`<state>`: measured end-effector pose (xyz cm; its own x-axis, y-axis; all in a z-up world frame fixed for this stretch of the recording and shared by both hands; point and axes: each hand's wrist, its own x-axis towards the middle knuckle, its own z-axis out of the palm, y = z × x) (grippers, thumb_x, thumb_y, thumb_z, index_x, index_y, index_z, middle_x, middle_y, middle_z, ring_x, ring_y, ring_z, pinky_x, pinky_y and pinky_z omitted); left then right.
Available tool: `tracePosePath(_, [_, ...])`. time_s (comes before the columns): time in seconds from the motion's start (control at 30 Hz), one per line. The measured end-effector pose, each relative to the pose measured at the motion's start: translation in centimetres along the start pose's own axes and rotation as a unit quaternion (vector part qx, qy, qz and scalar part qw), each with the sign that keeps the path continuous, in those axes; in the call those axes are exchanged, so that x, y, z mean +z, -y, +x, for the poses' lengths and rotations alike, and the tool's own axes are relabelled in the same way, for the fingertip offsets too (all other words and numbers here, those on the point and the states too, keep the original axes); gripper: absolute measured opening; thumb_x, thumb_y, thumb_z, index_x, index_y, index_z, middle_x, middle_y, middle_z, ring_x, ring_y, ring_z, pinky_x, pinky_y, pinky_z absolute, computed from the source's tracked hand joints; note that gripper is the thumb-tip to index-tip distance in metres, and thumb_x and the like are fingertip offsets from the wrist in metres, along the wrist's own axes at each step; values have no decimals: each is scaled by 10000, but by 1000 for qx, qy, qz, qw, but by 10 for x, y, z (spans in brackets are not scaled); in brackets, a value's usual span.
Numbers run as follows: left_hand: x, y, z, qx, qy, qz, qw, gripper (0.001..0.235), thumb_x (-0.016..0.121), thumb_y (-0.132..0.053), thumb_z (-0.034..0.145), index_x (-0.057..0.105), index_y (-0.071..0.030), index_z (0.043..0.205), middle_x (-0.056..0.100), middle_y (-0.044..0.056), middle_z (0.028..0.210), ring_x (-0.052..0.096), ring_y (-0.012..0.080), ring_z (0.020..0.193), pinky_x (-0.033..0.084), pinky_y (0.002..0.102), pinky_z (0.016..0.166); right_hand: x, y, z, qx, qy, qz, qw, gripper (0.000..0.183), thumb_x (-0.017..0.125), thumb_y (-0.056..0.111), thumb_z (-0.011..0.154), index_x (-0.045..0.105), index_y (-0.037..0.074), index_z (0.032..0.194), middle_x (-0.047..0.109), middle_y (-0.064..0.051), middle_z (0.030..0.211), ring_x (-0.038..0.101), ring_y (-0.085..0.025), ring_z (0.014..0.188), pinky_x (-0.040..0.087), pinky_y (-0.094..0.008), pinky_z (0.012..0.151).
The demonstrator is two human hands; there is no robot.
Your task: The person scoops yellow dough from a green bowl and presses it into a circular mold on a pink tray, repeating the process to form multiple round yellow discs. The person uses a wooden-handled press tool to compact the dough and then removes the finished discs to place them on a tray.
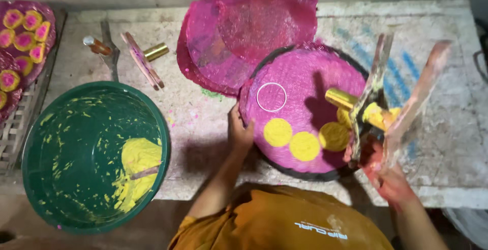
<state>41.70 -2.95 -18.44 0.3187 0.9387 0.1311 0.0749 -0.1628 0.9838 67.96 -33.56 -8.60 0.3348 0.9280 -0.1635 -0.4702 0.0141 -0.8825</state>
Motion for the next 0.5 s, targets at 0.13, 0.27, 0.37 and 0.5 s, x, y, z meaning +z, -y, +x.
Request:
tracePosePath(0.13, [-14,-58,-31,163,36,326,931,606,671,-93,836,556,-121,1430,410,253,1456,341,442,1336,259,579,1148,19,9,19,-17,64,12,998,804,775,323,879,392,38,1527,587,-196,1341,582,-366,1240,430,-531,1088])
tracePosePath(0.27, [-16,-89,-31,238,59,471,848,412,684,-143,902,659,-317,1274,458,105,1518,359,380,1423,262,591,1211,38,15,23,-6,63,-11,998,849,774,354,866,378,37,1547,578,-173,1363,575,-331,1252,435,-485,1090])
tracePosePath(0.37, [-18,-97,-34,221,101,449,860,368,685,-152,867,708,-288,1208,476,89,1511,367,377,1414,263,607,1183,46,18,22,6,32,-43,999,916,788,358,834,342,44,1569,557,-139,1386,559,-270,1246,428,-410,1012])
tracePosePath(0.5, [-26,-110,-27,226,128,319,911,471,656,-177,865,655,-107,1330,450,192,1521,376,438,1411,239,602,1176,48,22,26,29,65,-93,993,919,757,466,889,336,5,1564,569,-136,1311,577,-234,1164,474,-365,910])
